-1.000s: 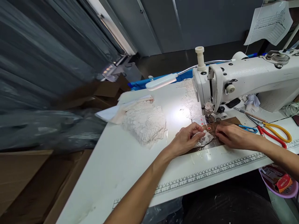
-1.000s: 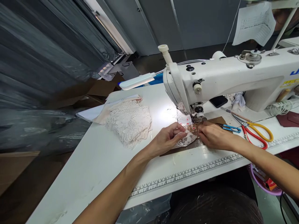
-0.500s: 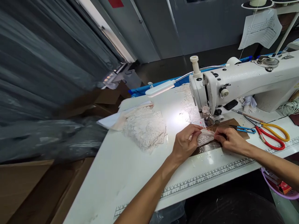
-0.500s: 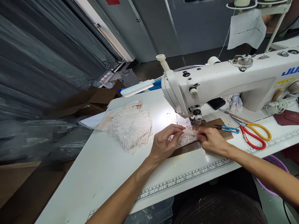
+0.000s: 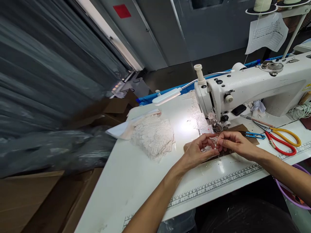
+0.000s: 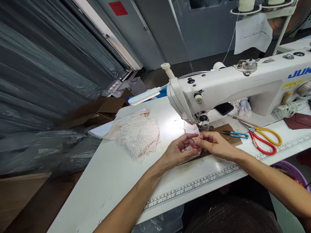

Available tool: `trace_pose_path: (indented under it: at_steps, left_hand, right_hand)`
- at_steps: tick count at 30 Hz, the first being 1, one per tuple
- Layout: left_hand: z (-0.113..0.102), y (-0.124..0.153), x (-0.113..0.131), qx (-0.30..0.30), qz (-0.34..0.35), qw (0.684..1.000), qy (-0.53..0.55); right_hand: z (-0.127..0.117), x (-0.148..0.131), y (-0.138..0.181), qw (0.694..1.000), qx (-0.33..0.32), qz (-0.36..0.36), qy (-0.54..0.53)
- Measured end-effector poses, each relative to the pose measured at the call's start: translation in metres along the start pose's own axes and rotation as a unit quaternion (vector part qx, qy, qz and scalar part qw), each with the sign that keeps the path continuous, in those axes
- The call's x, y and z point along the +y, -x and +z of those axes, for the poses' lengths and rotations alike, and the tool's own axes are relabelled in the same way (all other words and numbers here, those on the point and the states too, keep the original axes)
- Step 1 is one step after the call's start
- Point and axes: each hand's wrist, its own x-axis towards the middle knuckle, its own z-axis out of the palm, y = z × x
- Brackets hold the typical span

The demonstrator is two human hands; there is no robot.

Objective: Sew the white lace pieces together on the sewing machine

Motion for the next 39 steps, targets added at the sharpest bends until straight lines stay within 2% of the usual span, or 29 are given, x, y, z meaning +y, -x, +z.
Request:
trace_pose_path:
  at_steps: [4,5,7,9,10,12,15,21,25,30,33,36,39]
  left_hand:
    - [-0.001,0.000,0.003,-0.001,0.028,0.995,-0.097]
    - [-0.003,0.000,0.003,0.012,0.043,0.990,-0.136]
    - [-0.007,0.000,0.001,0.044,0.062,0.979,-0.187]
    - [-0.010,0.001,0.000,0.059,0.060,0.980,-0.182]
    - [-0.011,0.001,0.000,0.057,0.055,0.983,-0.164]
    - [-0.009,0.003,-0.001,0.036,0.045,0.991,-0.118]
    - [-0.004,0.005,0.000,0.008,0.052,0.997,-0.056]
    - [0.000,0.007,0.002,0.019,0.080,0.997,0.001]
    - [-0.001,0.006,0.000,0.023,0.063,0.997,0.032]
    - [0.009,0.000,-0.003,0.025,-0.030,0.997,0.072]
    - [0.017,0.000,-0.001,0.049,-0.027,0.997,0.054]
    - [0.019,0.002,0.003,0.076,-0.007,0.997,0.028]
    - [0.016,0.005,0.007,0.056,-0.010,0.998,0.001]
  right_hand:
    - [-0.001,-0.001,0.002,1.000,-0.022,-0.019,-0.002]
    - [-0.004,-0.003,0.002,1.000,-0.003,-0.023,-0.001]
    - [-0.012,-0.005,0.003,0.996,0.078,-0.045,0.002]
    - [-0.021,-0.008,0.003,0.983,0.164,-0.075,0.029]
    - [-0.024,-0.008,0.003,0.979,0.183,-0.079,0.050]
    - [-0.025,-0.006,0.002,0.980,0.169,-0.059,0.087]
    - [-0.019,0.001,-0.002,0.986,0.114,-0.023,0.120]
    - [-0.010,0.013,-0.009,0.989,-0.016,-0.001,0.145]
    - [-0.008,0.015,-0.005,0.988,0.059,-0.019,0.142]
    - [0.000,0.020,0.002,0.982,0.103,-0.051,0.147]
    - [0.002,0.026,0.010,0.972,0.135,-0.078,0.176]
    - [-0.002,0.027,0.019,0.958,0.130,-0.092,0.237]
    - [-0.011,0.023,0.024,0.972,0.106,-0.075,0.193]
